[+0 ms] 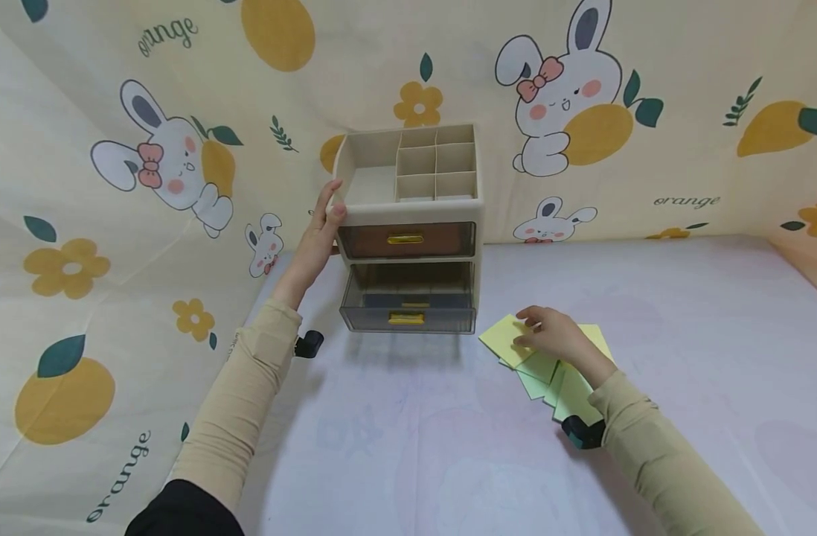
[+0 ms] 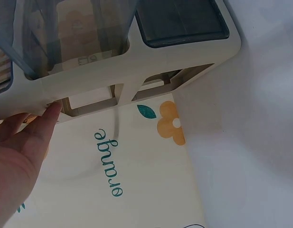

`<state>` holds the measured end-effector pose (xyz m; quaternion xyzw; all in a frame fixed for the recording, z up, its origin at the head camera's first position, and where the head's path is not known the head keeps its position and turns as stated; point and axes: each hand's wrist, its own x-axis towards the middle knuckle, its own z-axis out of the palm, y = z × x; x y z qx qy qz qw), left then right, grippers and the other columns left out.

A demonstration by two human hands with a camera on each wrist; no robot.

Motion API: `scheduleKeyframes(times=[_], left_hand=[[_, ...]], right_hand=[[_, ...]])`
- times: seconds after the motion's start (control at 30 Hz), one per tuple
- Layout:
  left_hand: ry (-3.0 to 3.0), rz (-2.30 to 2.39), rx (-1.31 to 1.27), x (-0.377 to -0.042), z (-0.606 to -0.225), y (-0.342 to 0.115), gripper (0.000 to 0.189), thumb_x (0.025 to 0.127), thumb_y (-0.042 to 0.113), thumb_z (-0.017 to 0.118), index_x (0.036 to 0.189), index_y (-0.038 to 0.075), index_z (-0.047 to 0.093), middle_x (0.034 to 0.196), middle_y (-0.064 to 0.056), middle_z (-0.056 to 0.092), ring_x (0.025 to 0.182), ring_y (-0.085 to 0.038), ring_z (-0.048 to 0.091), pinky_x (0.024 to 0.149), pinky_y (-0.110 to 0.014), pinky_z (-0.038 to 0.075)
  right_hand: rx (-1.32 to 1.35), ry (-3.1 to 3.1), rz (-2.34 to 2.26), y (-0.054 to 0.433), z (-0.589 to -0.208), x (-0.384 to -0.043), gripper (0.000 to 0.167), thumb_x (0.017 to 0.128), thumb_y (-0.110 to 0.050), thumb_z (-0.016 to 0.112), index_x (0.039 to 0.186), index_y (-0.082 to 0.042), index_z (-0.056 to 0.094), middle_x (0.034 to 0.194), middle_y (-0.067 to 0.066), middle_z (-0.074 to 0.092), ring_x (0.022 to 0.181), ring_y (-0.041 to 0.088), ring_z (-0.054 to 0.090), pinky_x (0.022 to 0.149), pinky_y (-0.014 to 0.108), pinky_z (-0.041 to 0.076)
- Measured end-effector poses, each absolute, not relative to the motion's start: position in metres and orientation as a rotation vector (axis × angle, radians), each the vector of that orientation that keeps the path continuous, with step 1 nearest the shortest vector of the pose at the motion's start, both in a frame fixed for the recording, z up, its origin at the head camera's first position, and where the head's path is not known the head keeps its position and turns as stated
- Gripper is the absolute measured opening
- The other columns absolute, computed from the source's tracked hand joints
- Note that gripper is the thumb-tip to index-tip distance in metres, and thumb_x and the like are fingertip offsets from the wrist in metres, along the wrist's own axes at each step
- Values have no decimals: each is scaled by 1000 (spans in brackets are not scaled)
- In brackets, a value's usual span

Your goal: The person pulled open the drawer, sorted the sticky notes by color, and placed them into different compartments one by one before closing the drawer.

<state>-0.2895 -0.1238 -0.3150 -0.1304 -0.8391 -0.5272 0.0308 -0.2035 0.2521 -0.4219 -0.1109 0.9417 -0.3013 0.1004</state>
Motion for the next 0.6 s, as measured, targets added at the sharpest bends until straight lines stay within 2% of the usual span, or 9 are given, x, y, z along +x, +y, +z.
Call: scheduleKeyframes(times=[0.37,0.6], left_hand=[[-2597,-1623,-399,-288,-313,-123,71,67,88,29,132,66,14,157,3,15,139,-34,30,94,-55,43],[-2598,-1603,-399,-287,-314,-123,73,66,90,29,133,65,14,157,4,15,139,-33,30,93,-54,44]], right_hand=[[-338,2766,-873,254,-425,-206,58,81,-21,71,126,8,48,115,33,56,104,47,55,81,50,49],[-333,2784,-867,252,-427,-207,60,80,-14,69,129,10,44,116,34,55,103,45,56,82,50,48]])
